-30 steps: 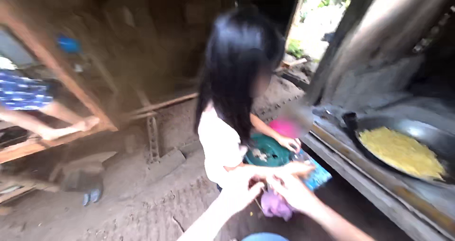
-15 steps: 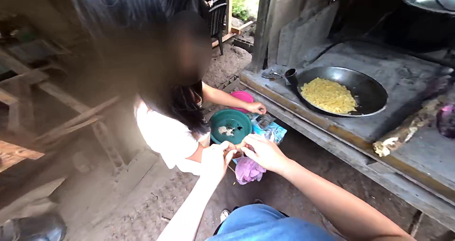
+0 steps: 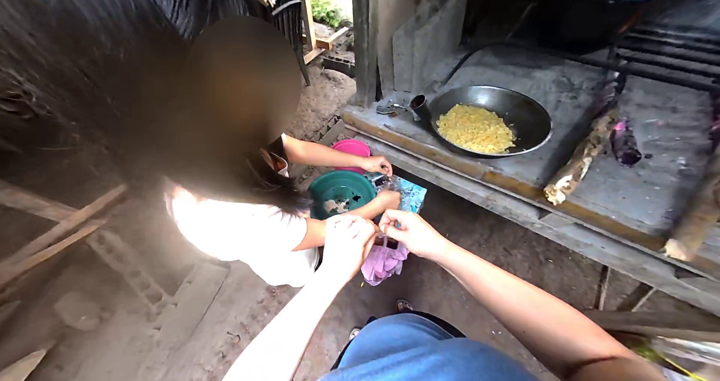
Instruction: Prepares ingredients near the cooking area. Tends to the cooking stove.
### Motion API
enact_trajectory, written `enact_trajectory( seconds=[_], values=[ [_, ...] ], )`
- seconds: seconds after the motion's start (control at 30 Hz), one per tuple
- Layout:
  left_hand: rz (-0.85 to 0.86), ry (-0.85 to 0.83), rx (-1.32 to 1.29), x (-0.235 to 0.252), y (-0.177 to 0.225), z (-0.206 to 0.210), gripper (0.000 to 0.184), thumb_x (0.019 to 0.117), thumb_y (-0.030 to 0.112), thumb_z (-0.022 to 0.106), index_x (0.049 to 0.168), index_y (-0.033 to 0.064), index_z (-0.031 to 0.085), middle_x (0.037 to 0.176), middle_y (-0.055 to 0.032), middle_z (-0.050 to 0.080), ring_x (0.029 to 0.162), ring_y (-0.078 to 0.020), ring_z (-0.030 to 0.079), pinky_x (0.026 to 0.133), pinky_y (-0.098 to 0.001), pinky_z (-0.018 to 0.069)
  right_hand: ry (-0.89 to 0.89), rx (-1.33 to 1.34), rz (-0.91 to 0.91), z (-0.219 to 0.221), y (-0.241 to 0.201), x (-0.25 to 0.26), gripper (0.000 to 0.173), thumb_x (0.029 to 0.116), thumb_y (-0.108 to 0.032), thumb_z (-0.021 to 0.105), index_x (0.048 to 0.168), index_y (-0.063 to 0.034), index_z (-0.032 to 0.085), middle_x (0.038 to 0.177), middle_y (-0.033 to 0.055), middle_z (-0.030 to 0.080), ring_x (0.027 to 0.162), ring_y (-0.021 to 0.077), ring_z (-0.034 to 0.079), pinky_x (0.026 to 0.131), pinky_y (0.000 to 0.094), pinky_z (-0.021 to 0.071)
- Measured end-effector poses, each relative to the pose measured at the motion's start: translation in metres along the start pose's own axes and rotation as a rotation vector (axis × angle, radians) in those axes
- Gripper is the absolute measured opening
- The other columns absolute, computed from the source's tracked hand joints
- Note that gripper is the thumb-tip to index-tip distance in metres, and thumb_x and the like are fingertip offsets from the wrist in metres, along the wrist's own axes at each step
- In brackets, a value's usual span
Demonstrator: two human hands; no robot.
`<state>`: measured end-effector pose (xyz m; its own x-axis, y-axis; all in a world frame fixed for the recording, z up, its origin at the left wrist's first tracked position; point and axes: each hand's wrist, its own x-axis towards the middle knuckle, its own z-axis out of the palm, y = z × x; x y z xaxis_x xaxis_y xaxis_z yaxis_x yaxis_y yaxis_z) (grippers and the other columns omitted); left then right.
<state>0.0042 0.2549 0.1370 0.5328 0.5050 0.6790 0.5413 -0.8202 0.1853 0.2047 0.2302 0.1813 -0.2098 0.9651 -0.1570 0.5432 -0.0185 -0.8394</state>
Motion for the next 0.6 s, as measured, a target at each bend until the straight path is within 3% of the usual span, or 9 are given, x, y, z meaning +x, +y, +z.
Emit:
enact_trajectory(
  seconds=[0.07, 0.13, 0.23, 0.3, 0.43, 0.5, 0.6],
  values=[
    [0.076, 0.011, 0.006, -0.001, -0.002, 0.004, 0.011, 0.0981, 0.021, 0.063, 0.093, 0.0164, 0.072, 0.096, 0.0006, 0.074, 0.098, -0.0179, 0.069, 0.094, -0.0440, 0.0470, 0.040, 0.096, 0.033, 0.006, 0.005, 0.000, 0.018, 0.1005, -0.015, 0.053, 0.101, -0.0031, 0.066, 0.082, 0.0020, 0.060, 0.073, 0.0070, 0.056, 0.071, 0.0283, 0.0476],
    [0.045, -0.008, -0.022, 0.001, -0.004, 0.007, 0.013, 0.0988, 0.021, 0.063, 0.093, 0.0131, 0.072, 0.093, -0.0015, 0.074, 0.093, -0.0182, 0.070, 0.092, -0.0413, 0.0499, 0.077, 0.123, 0.033, 0.007, 0.007, -0.001, 0.017, 0.0995, -0.015, 0.055, 0.101, -0.0025, 0.067, 0.083, 0.0017, 0.061, 0.073, 0.0059, 0.056, 0.071, 0.0268, 0.0481],
    [-0.247, -0.193, -0.107, 0.017, 0.001, -0.001, 0.023, 0.1025, 0.021, 0.057, 0.102, 0.0021, 0.069, 0.092, -0.0128, 0.072, 0.085, -0.0277, 0.073, 0.079, -0.0449, 0.0597, 0.152, 0.246, 0.024, 0.001, 0.009, 0.003, 0.021, 0.1005, -0.020, 0.062, 0.108, -0.0009, 0.067, 0.090, 0.0037, 0.067, 0.077, 0.0072, 0.063, 0.074, 0.0260, 0.0542],
    [-0.479, -0.367, -0.197, 0.037, 0.000, -0.008, 0.028, 0.1065, 0.024, 0.051, 0.116, 0.0016, 0.065, 0.106, -0.0176, 0.070, 0.092, -0.0319, 0.072, 0.081, -0.0494, 0.0586, 0.224, 0.397, 0.033, 0.001, 0.019, 0.008, 0.026, 0.0996, -0.020, 0.065, 0.115, -0.0001, 0.063, 0.098, 0.0064, 0.069, 0.083, 0.0106, 0.066, 0.077, 0.0284, 0.0558],
    [-0.684, -0.427, -0.269, 0.068, -0.008, 0.002, 0.024, 0.1045, 0.020, 0.055, 0.118, 0.0027, 0.064, 0.119, -0.0180, 0.065, 0.103, -0.0306, 0.069, 0.090, -0.0471, 0.0566, 0.268, 0.395, -0.012, 0.015, 0.036, 0.020, 0.060, 0.0906, -0.020, 0.074, 0.140, 0.0003, 0.048, 0.135, 0.0161, 0.060, 0.117, 0.0204, 0.064, 0.098, 0.0358, 0.0552],
    [-0.769, -0.440, -0.281, 0.082, -0.010, 0.010, 0.024, 0.1035, 0.018, 0.055, 0.120, 0.0025, 0.063, 0.122, -0.0188, 0.064, 0.108, -0.0308, 0.067, 0.094, -0.0471, 0.0554, 0.283, 0.258, -0.025, 0.023, 0.034, 0.030, 0.075, 0.0884, -0.021, 0.076, 0.150, -0.0031, 0.038, 0.149, 0.0181, 0.049, 0.119, 0.0210, 0.065, 0.096, 0.0343, 0.0585],
    [-0.892, -0.415, -0.362, 0.099, -0.016, 0.023, 0.025, 0.1024, 0.017, 0.056, 0.123, 0.0027, 0.059, 0.119, -0.0189, 0.064, 0.110, -0.0310, 0.066, 0.095, -0.0483, 0.0538, 0.345, 0.081, 0.025, 0.026, 0.032, 0.050, 0.084, 0.0866, -0.016, 0.076, 0.155, -0.0052, 0.029, 0.151, 0.0218, 0.045, 0.116, 0.0213, 0.065, 0.094, 0.0330, 0.0568]
  ],
)
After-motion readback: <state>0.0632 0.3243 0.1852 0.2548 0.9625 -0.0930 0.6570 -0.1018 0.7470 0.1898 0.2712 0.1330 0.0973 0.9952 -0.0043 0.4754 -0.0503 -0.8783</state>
